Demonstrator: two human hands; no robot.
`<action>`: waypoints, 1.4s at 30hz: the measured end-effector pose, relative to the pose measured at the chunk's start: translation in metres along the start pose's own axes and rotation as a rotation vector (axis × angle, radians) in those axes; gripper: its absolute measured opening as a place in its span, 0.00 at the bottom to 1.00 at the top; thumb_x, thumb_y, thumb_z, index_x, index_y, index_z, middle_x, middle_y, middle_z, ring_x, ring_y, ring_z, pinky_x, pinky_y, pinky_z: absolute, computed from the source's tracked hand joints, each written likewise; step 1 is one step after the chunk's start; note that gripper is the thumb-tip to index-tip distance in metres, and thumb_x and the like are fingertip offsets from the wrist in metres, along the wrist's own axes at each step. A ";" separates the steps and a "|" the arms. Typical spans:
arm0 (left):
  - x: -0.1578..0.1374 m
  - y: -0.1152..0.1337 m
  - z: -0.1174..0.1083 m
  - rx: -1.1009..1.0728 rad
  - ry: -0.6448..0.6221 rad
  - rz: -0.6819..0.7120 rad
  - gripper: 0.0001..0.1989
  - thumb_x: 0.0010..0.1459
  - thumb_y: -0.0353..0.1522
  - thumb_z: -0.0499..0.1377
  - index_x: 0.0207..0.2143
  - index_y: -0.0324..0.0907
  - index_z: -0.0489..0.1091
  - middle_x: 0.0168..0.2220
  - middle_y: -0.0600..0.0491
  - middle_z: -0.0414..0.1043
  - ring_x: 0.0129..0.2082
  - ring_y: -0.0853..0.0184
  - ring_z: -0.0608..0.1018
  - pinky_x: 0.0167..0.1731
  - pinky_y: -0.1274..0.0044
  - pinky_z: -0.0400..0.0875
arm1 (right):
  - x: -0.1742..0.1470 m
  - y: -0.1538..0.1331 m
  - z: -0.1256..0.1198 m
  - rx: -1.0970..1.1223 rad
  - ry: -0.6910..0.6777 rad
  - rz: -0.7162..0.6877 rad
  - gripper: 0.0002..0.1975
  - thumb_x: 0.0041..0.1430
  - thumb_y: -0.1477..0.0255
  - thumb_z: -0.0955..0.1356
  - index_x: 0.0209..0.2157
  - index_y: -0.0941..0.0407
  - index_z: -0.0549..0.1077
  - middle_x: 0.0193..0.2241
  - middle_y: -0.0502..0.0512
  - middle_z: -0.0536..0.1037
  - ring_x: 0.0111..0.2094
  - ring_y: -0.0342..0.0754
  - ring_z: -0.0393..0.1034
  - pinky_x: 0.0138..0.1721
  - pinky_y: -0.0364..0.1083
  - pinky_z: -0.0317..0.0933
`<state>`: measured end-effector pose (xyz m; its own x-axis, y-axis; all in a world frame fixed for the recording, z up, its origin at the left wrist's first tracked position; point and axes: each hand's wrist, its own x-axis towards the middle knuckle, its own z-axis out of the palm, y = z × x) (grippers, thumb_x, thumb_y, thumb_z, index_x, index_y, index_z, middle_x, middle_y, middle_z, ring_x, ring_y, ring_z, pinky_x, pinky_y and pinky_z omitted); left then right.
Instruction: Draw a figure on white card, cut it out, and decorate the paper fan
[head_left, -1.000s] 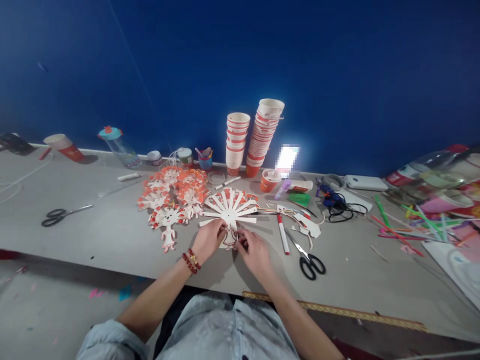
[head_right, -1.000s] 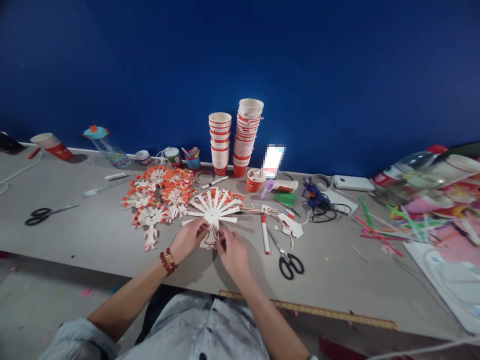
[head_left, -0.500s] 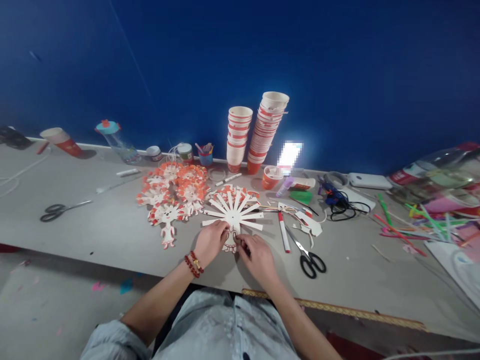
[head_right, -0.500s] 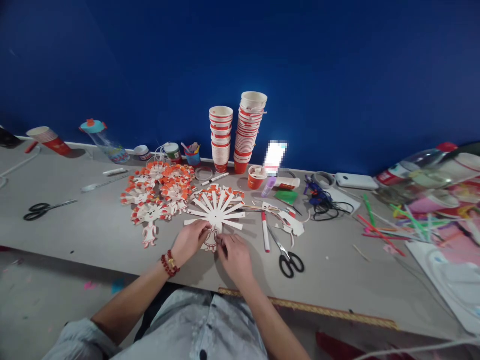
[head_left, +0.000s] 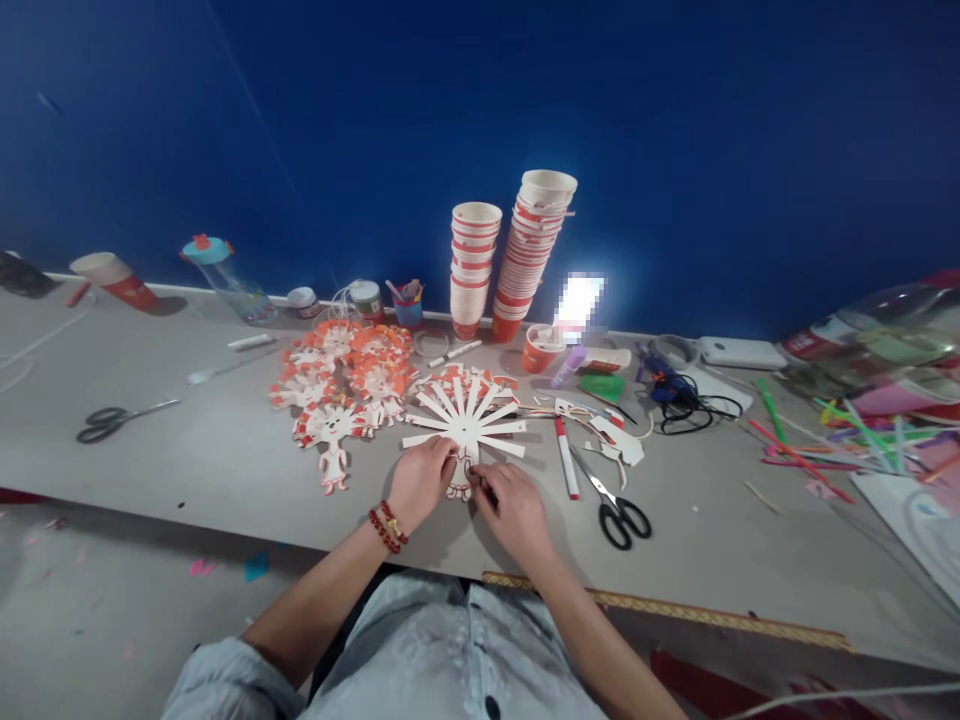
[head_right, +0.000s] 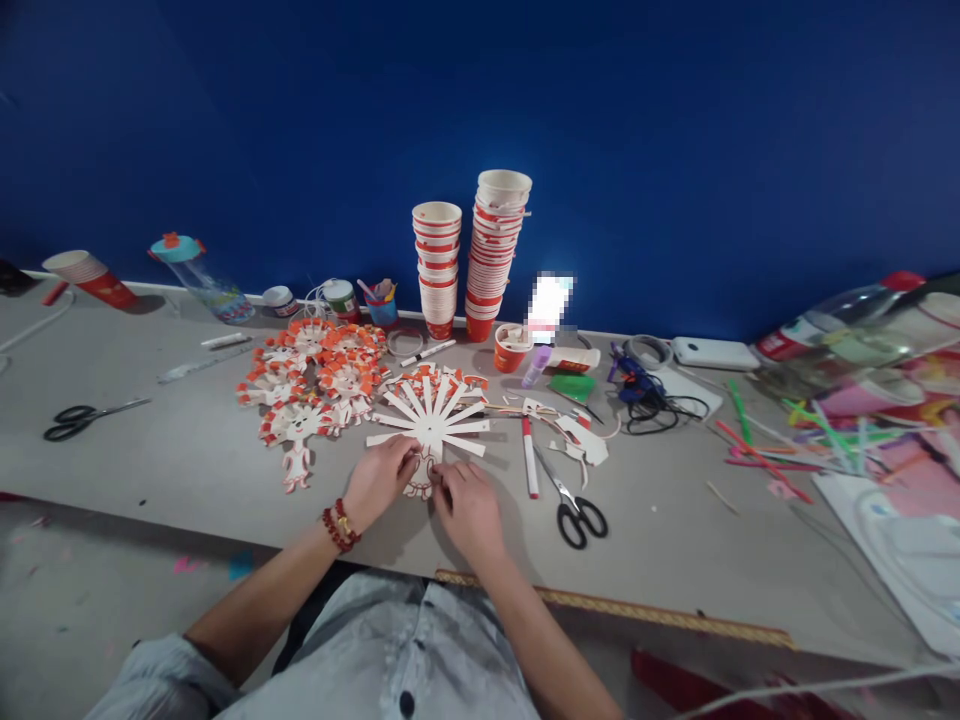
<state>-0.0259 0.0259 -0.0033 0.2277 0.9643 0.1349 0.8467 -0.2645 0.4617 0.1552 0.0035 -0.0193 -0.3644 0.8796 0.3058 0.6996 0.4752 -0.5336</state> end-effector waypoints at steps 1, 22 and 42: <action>0.000 0.000 0.000 0.003 0.003 -0.002 0.06 0.64 0.28 0.52 0.39 0.42 0.68 0.36 0.52 0.75 0.33 0.64 0.76 0.33 0.76 0.65 | 0.000 0.000 0.000 0.002 0.004 -0.002 0.08 0.63 0.76 0.64 0.41 0.56 0.74 0.34 0.57 0.78 0.37 0.53 0.70 0.40 0.48 0.62; -0.014 -0.009 -0.008 -0.047 -0.026 0.219 0.14 0.65 0.28 0.52 0.50 0.45 0.70 0.44 0.49 0.70 0.43 0.63 0.74 0.44 0.73 0.70 | 0.000 0.001 0.002 -0.032 -0.004 0.022 0.08 0.62 0.78 0.65 0.41 0.56 0.74 0.35 0.57 0.78 0.38 0.54 0.70 0.39 0.48 0.61; -0.019 -0.011 -0.008 0.093 -0.051 0.286 0.16 0.67 0.29 0.51 0.54 0.46 0.69 0.46 0.46 0.68 0.46 0.60 0.71 0.46 0.69 0.70 | -0.002 -0.002 -0.002 0.016 0.022 0.060 0.08 0.65 0.75 0.63 0.41 0.55 0.73 0.35 0.57 0.78 0.38 0.54 0.70 0.40 0.49 0.62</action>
<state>-0.0434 0.0108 -0.0042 0.4854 0.8505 0.2023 0.7844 -0.5259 0.3289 0.1561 0.0006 -0.0178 -0.3083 0.9061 0.2896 0.7098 0.4219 -0.5641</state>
